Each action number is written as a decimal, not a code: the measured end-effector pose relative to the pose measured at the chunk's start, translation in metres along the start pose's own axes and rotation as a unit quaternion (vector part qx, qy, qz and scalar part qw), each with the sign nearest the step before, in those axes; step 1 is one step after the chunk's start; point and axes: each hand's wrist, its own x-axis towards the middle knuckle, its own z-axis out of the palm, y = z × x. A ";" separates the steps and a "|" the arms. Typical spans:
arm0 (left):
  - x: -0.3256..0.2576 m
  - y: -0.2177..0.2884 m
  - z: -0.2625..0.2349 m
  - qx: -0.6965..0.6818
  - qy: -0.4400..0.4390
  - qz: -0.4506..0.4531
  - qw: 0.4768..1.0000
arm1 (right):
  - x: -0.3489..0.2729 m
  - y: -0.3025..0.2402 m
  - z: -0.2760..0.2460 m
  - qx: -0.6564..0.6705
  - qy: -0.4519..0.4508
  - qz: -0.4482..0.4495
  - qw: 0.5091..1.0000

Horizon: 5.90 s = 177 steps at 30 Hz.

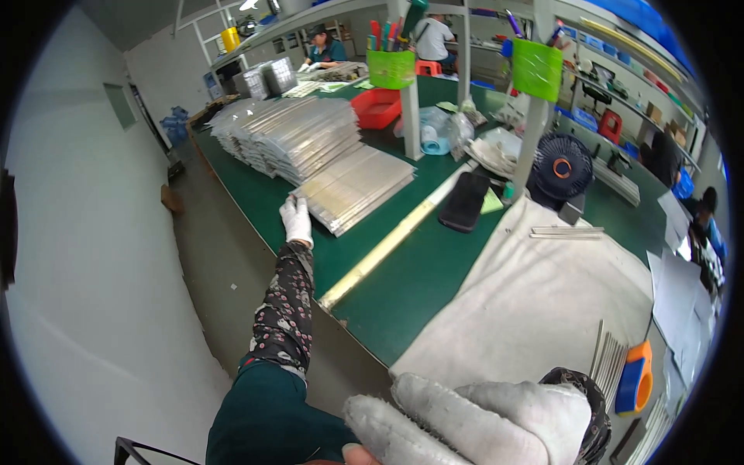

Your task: Sanding and organizing metal rods at a manufacturing workbench.

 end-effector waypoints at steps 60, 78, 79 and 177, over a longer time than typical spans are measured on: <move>-0.331 0.034 -0.101 -0.063 -0.248 0.028 0.966 | -0.185 -0.077 0.162 -0.109 -0.097 0.418 0.897; -0.247 0.188 0.032 0.321 -0.336 0.190 0.865 | -0.200 -0.078 0.169 -0.107 -0.111 0.417 0.896; -0.247 0.186 0.036 0.332 -0.343 0.210 0.853 | -0.199 -0.078 0.170 -0.100 -0.111 0.418 0.896; -0.252 0.181 0.111 0.307 -0.418 0.359 0.776 | -0.229 -0.080 0.090 -0.041 0.030 0.436 0.899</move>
